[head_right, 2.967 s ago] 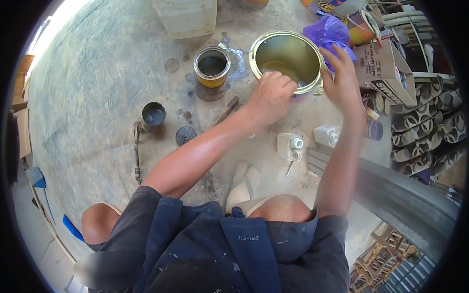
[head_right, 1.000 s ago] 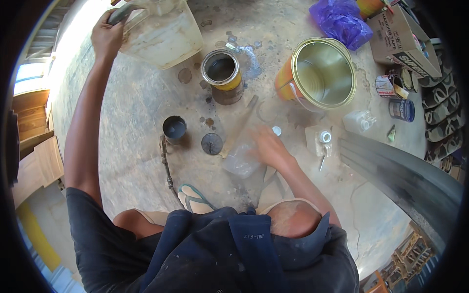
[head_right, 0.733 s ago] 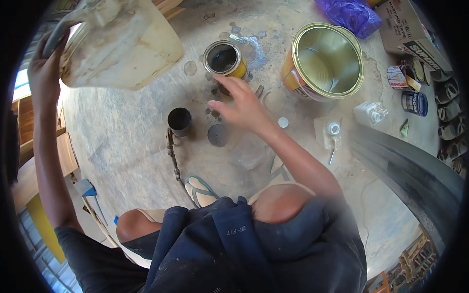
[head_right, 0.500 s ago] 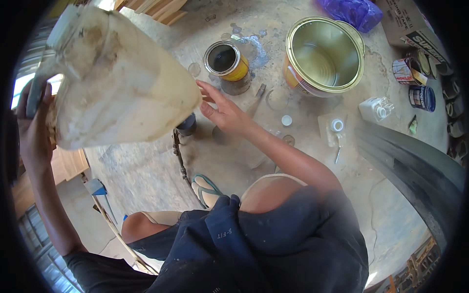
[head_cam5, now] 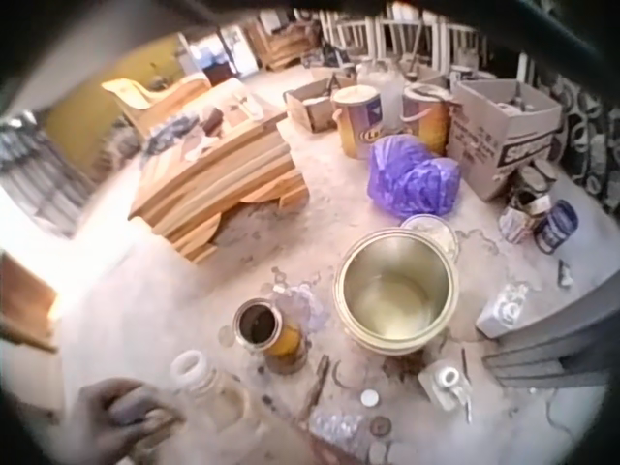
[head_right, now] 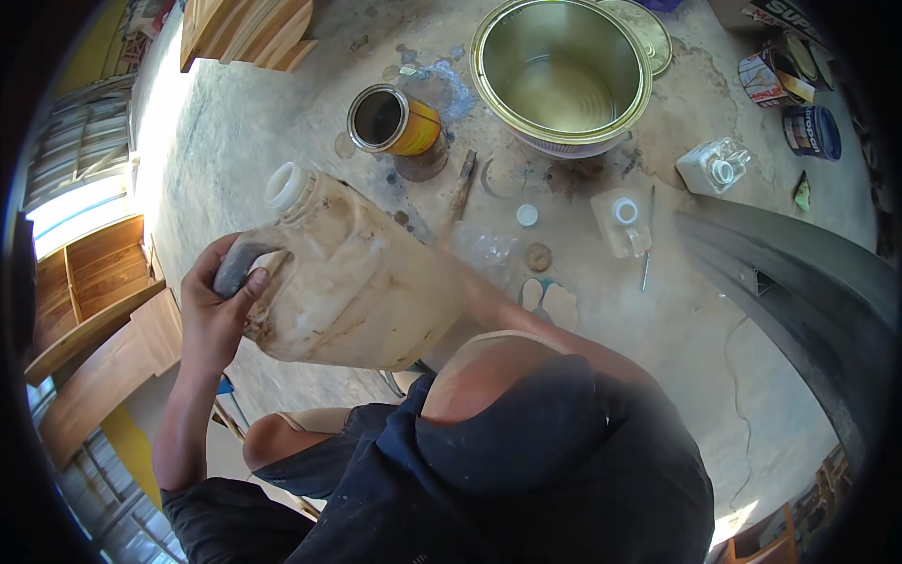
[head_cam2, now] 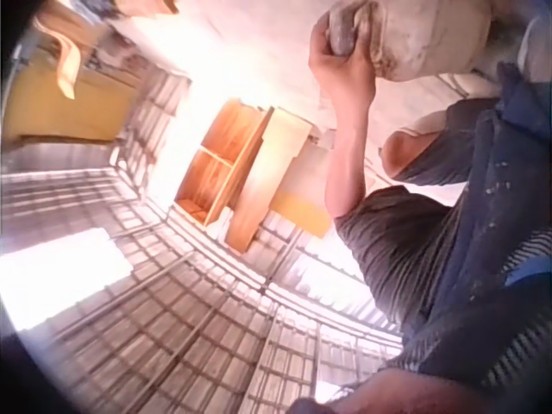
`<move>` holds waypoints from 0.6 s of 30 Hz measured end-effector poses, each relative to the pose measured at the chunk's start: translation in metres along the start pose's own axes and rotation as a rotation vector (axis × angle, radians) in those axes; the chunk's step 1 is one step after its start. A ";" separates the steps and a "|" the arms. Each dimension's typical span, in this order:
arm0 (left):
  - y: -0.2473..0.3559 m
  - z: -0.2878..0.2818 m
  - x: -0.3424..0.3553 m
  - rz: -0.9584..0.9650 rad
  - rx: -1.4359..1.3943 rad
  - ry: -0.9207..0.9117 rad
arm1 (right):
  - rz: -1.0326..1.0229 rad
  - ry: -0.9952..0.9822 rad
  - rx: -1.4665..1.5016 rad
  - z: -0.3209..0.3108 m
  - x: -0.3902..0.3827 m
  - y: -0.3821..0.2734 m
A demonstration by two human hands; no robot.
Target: Mix paint, hardener, and thinner in a cup using a wooden stick.
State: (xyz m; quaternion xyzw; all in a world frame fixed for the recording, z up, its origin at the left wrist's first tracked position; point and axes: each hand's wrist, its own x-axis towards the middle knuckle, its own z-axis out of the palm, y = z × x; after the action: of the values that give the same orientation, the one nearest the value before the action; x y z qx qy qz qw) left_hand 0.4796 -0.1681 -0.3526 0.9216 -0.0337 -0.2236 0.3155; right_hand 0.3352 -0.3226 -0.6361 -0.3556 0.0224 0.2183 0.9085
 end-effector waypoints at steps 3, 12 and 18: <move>-0.011 0.016 0.020 -0.017 -0.021 -0.009 | 0.138 0.135 0.261 -0.022 -0.002 0.051; -0.039 0.032 0.072 -0.164 -0.065 -0.074 | 0.220 0.207 0.273 -0.035 -0.004 0.076; -0.052 0.042 0.102 -0.215 -0.126 -0.146 | 0.355 0.271 0.383 -0.035 -0.008 0.075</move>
State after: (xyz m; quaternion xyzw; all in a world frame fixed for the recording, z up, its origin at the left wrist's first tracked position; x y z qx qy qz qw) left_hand 0.5495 -0.1707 -0.4529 0.8796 0.0565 -0.3241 0.3436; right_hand 0.3006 -0.2998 -0.7088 -0.1944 0.2462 0.3159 0.8955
